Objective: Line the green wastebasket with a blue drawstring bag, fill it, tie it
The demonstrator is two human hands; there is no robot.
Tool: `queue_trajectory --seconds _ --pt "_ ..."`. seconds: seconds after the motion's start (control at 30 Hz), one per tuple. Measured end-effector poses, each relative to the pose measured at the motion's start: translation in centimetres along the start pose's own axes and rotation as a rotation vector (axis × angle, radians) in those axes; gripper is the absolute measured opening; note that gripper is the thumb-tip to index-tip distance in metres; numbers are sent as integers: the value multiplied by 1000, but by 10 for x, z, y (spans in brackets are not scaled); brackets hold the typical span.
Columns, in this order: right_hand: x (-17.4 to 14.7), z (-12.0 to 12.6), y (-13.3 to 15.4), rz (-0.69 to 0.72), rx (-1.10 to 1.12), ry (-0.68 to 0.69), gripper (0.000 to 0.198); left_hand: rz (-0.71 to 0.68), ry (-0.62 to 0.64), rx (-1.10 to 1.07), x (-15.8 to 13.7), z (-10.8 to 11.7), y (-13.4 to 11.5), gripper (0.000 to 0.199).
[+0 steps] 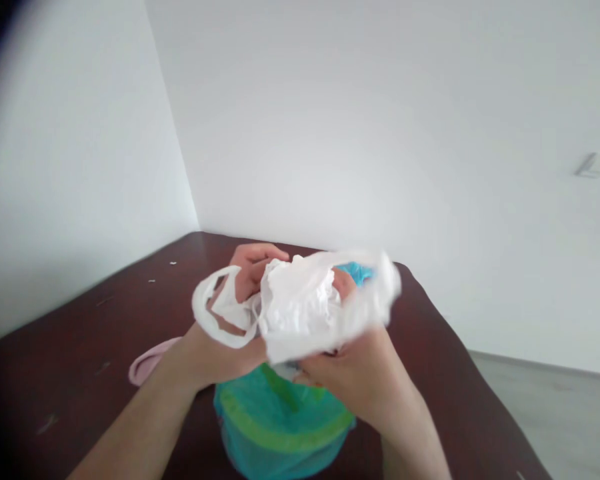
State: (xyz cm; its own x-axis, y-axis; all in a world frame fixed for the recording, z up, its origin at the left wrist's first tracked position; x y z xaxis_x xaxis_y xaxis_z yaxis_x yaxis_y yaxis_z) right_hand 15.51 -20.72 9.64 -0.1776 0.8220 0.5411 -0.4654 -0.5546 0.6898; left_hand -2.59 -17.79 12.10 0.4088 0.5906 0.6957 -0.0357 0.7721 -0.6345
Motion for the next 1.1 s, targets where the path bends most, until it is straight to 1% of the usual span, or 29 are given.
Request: queue_trajectory --seconds 0.07,0.1,0.13,0.2,0.27,0.33,0.37,0.43,0.53,0.6,0.67,0.73,0.8,0.87,0.9,0.93,0.97,1.0,1.1 --pt "6 -1 -5 -32 45 59 58 -24 -10 7 -2 2 -1 108" --pt "10 -1 -8 -35 50 80 57 -43 8 20 -2 1 -2 118" --pt "14 1 -12 -39 49 88 56 -63 27 38 -1 1 -4 125" --pt "20 9 -20 -42 13 54 50 -128 39 90 -1 5 -10 128" --pt "25 17 -27 -34 -41 10 46 -233 38 197 -1 9 -20 127" --pt "25 18 -31 -31 -56 23 46 -340 115 352 -2 3 -26 128" --pt "24 16 -31 -34 -39 49 46 -358 174 426 -2 -3 -26 129" --pt "20 9 -30 -54 29 115 48 -312 272 500 1 -16 -19 129" --pt "14 0 -28 -105 129 182 58 -199 349 440 6 -32 -5 118" --pt "14 -1 -27 -139 197 196 65 -154 362 371 8 -37 1 106" --pt "14 4 -26 -143 237 178 71 -121 323 314 10 -35 4 92" --pt "14 12 -22 -109 222 134 80 -107 257 259 12 -29 4 75" --pt "11 16 -16 -40 190 97 98 -92 190 191 14 -22 3 63" --pt "7 13 -10 24 164 87 119 -55 130 116 14 -15 5 55" --pt "5 10 -7 51 154 93 126 -41 110 76 14 -13 6 50" --pt "4 6 -5 75 149 104 126 -39 96 35 13 -12 7 46" --pt "4 2 -3 93 154 115 121 -47 90 2 12 -12 6 43" --pt "4 -2 -1 108 171 128 110 -67 85 -18 10 -12 5 41" --pt "8 -9 3 118 290 146 66 -160 37 4 4 -12 -5 39"
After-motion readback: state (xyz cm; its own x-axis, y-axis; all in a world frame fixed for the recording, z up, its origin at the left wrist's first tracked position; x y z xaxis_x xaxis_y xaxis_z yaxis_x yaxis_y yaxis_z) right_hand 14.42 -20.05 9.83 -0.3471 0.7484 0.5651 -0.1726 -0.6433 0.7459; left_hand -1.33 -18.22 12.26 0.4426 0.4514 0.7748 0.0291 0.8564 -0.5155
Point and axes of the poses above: each hand's wrist, its own x-axis towards the middle knuckle, its own z-axis out of the back of the hand, y = z × x, the point moved 7 cm from there along x, towards the middle knuckle, and after that the axes turned 12 degrees about -x, right-handed, at the moved point
